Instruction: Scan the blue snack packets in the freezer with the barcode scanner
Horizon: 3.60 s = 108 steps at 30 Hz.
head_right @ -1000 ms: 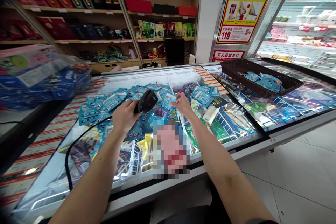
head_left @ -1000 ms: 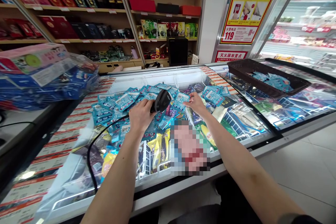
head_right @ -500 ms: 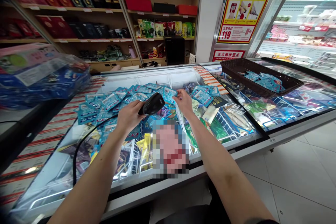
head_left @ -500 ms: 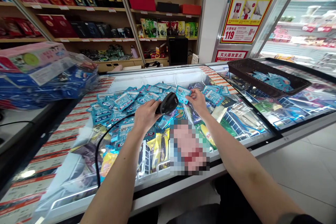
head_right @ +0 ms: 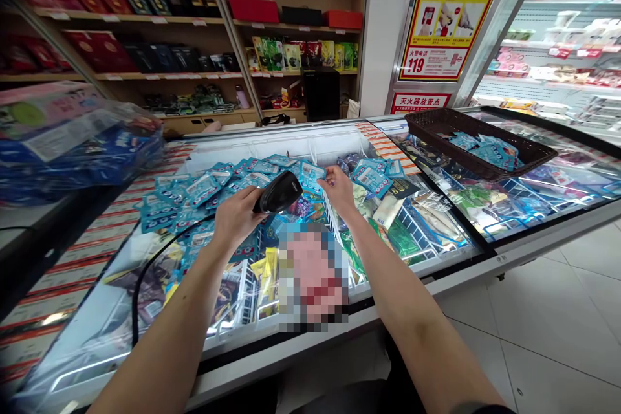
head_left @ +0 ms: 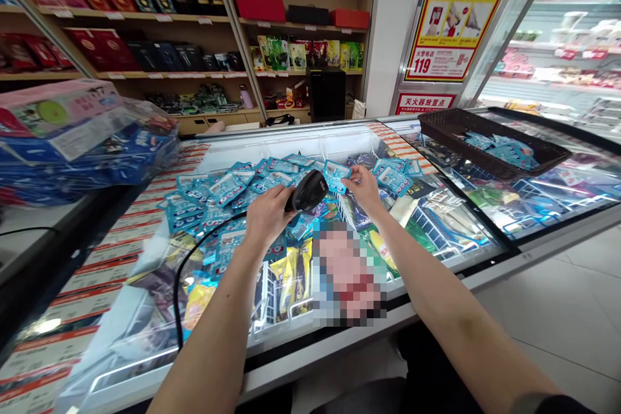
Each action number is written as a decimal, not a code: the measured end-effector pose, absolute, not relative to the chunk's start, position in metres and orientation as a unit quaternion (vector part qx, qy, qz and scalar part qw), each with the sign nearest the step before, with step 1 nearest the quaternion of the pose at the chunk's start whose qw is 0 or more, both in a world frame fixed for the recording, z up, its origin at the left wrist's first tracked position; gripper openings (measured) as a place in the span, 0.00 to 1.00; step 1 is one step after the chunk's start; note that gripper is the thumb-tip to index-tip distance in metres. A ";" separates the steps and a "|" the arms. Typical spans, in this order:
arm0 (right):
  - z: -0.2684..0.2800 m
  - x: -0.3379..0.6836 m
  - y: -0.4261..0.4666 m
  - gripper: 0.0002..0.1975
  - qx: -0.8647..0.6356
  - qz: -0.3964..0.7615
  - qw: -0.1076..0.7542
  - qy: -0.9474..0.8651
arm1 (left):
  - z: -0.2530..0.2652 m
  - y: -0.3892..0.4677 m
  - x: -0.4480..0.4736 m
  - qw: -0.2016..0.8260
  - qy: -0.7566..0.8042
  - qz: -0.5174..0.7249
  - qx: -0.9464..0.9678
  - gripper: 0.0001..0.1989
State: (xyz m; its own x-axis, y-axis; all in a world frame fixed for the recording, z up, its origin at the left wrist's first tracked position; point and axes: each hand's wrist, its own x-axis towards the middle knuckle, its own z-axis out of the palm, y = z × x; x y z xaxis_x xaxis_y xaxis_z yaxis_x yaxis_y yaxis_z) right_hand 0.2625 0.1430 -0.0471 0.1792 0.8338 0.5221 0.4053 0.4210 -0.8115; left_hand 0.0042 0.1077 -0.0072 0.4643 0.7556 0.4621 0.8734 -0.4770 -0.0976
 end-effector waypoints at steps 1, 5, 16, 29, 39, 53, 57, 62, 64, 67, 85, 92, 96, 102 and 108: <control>-0.047 0.262 0.143 0.12 -0.506 0.184 0.578 -0.613 | -0.007 0.108 0.004 0.162 -0.485 -0.181 -0.840 0.19; -0.044 0.262 0.141 0.12 -0.520 0.182 0.569 -0.610 | -0.007 0.108 0.003 0.160 -0.484 -0.183 -0.841 0.19; -0.042 0.261 0.137 0.11 -0.521 0.178 0.569 -0.611 | -0.005 0.106 0.004 0.150 -0.480 -0.185 -0.845 0.19; -0.036 0.287 0.136 0.16 -0.627 0.098 0.572 -0.520 | -0.008 0.107 0.004 0.164 -0.479 -0.176 -0.844 0.18; -0.032 0.336 0.131 0.16 -0.816 -0.033 0.495 -0.297 | -0.010 0.108 0.002 0.171 -0.490 -0.176 -0.837 0.18; -0.043 0.329 0.127 0.16 -0.832 -0.016 0.376 -0.408 | -0.009 0.107 -0.002 0.172 -0.502 -0.190 -0.826 0.18; -0.048 0.328 0.129 0.17 -0.837 -0.049 0.364 -0.406 | -0.006 0.107 -0.006 0.182 -0.516 -0.190 -0.815 0.18; -0.048 0.311 0.128 0.19 -0.784 -0.099 0.378 -0.483 | -0.005 0.109 -0.012 0.178 -0.539 -0.206 -0.797 0.17; -0.047 0.301 0.128 0.19 -0.751 -0.102 0.381 -0.530 | -0.005 0.109 -0.013 0.175 -0.543 -0.213 -0.793 0.17; -0.046 0.287 0.129 0.18 -0.706 -0.072 0.377 -0.595 | -0.004 0.109 -0.013 0.173 -0.541 -0.213 -0.795 0.17; -0.048 0.239 0.159 0.17 -0.653 0.120 0.299 -0.686 | -0.006 0.105 -0.017 0.173 -0.535 -0.250 -0.788 0.16; -0.042 0.209 0.175 0.20 -0.664 0.137 0.287 -0.677 | -0.011 0.101 -0.025 0.180 -0.508 -0.224 -0.812 0.17; -0.041 0.200 0.175 0.18 -0.676 0.136 0.293 -0.662 | -0.011 0.100 -0.026 0.180 -0.515 -0.224 -0.808 0.17; -0.045 0.205 0.177 0.09 -0.655 0.152 0.350 -0.652 | -0.014 0.101 -0.026 0.187 -0.503 -0.212 -0.817 0.16; -0.057 0.241 0.161 0.12 -0.569 0.259 0.542 -0.562 | -0.014 0.103 -0.024 0.200 -0.498 -0.210 -0.817 0.15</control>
State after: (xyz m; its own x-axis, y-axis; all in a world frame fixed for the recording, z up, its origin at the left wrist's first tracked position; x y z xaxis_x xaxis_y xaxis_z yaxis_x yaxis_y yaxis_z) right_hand 0.2408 0.1608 -0.0572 0.2345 0.9201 0.3136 0.3579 0.2181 -0.9079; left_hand -0.0243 0.1026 -0.0136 0.4150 0.7307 0.5421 0.8984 -0.4233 -0.1173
